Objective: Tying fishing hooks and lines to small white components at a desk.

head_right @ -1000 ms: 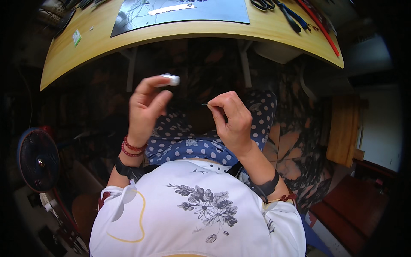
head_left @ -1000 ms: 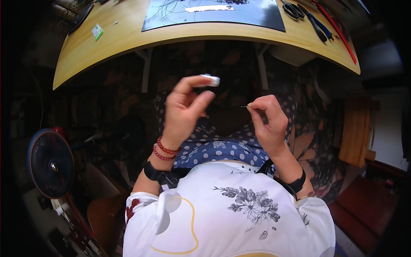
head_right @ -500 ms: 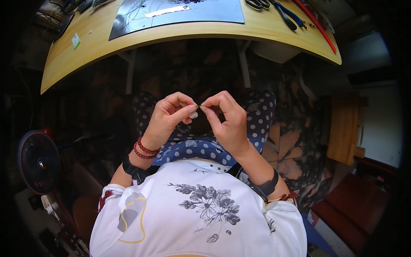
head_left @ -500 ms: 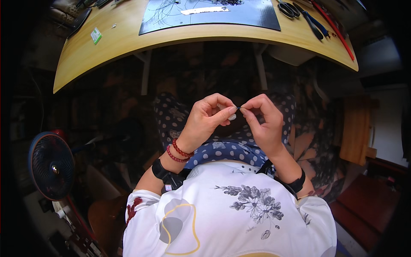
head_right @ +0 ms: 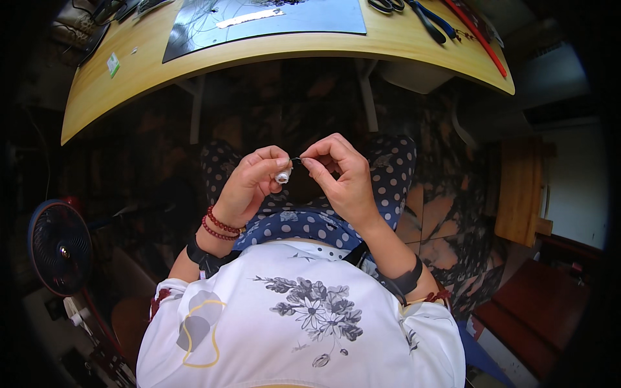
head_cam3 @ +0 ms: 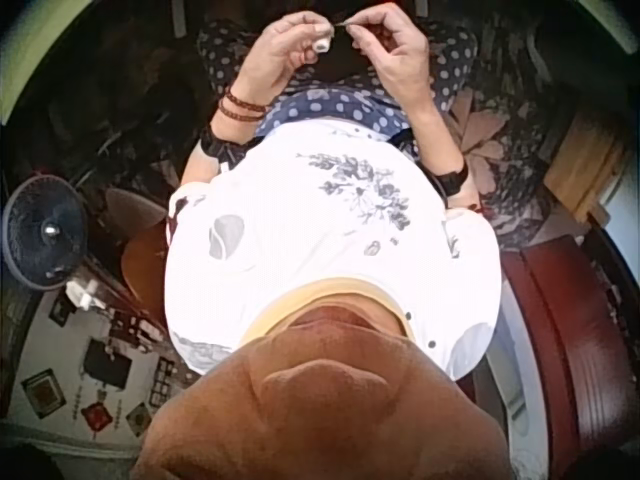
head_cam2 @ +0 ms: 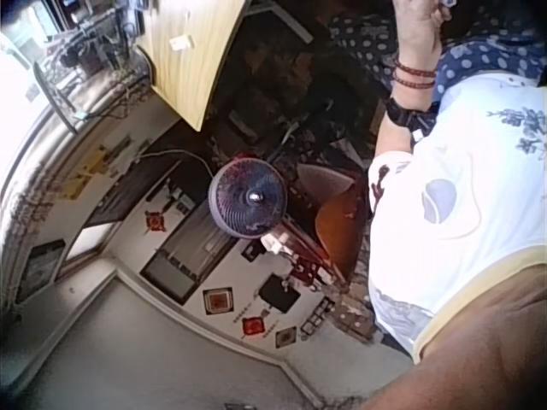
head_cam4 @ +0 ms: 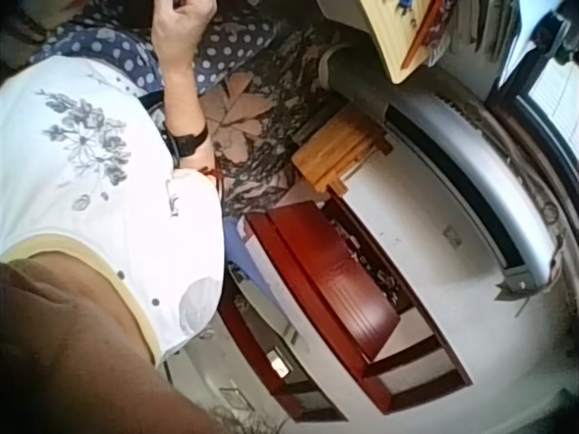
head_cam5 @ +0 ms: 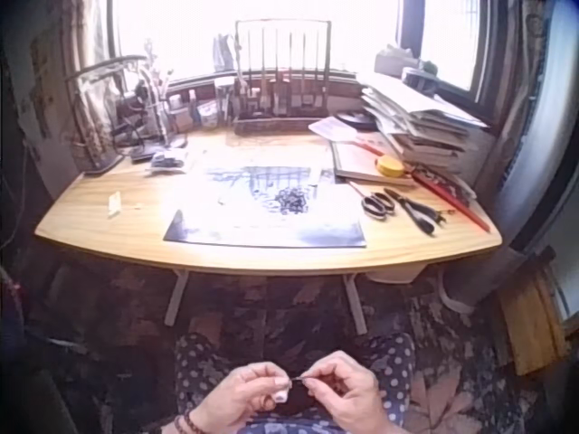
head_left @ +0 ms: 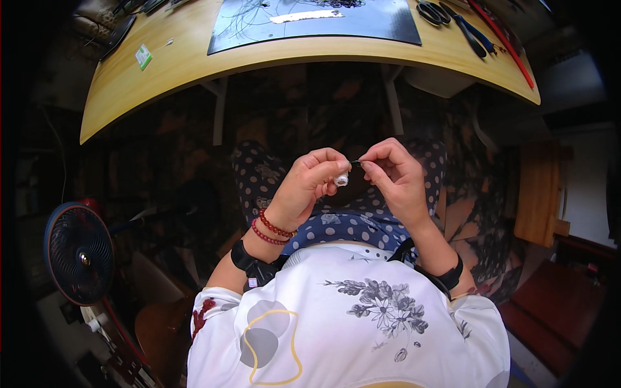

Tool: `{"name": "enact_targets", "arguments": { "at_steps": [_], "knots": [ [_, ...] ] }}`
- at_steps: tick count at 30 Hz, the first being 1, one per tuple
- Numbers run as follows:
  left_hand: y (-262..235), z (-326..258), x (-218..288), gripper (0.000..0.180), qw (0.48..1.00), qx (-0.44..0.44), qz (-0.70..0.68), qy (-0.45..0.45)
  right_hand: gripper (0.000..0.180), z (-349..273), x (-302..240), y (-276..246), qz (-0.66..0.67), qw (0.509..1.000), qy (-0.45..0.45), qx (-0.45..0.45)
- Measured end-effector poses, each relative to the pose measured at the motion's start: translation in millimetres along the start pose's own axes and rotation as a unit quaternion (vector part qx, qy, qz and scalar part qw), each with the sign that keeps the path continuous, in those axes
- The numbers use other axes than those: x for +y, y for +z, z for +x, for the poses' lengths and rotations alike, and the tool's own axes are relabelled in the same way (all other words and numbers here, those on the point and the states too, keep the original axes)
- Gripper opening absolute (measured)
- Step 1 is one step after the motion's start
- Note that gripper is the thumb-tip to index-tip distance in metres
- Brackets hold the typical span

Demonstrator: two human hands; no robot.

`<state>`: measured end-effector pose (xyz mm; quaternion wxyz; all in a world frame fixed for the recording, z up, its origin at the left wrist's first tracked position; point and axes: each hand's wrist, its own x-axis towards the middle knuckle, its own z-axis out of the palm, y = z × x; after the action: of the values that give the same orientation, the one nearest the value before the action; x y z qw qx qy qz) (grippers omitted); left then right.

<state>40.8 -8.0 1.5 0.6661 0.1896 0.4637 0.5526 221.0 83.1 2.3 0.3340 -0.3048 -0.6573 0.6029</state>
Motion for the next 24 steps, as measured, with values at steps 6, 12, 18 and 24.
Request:
{"name": "enact_targets", "arguments": {
  "at_steps": [6,12,18,24],
  "knots": [
    [-1,0,-3,0.011,0.999,0.007,-0.051,-0.016,0.005,0,-4,2,-0.05,0.998,-0.041,0.009],
    [-1,-2,-5,0.01,0.999,-0.003,-0.047,-0.025,0.004,-2,1,0,-0.039,0.999,-0.028,-0.001],
    [4,-1,-6,0.01,0.998,-0.012,-0.056,-0.025,0.005,-5,3,5,-0.047,0.999,-0.016,-0.015],
    [7,6,-17,0.008,0.994,0.049,0.032,0.097,0.006,-7,3,11,0.15,0.978,0.142,-0.028]
  ]
}}
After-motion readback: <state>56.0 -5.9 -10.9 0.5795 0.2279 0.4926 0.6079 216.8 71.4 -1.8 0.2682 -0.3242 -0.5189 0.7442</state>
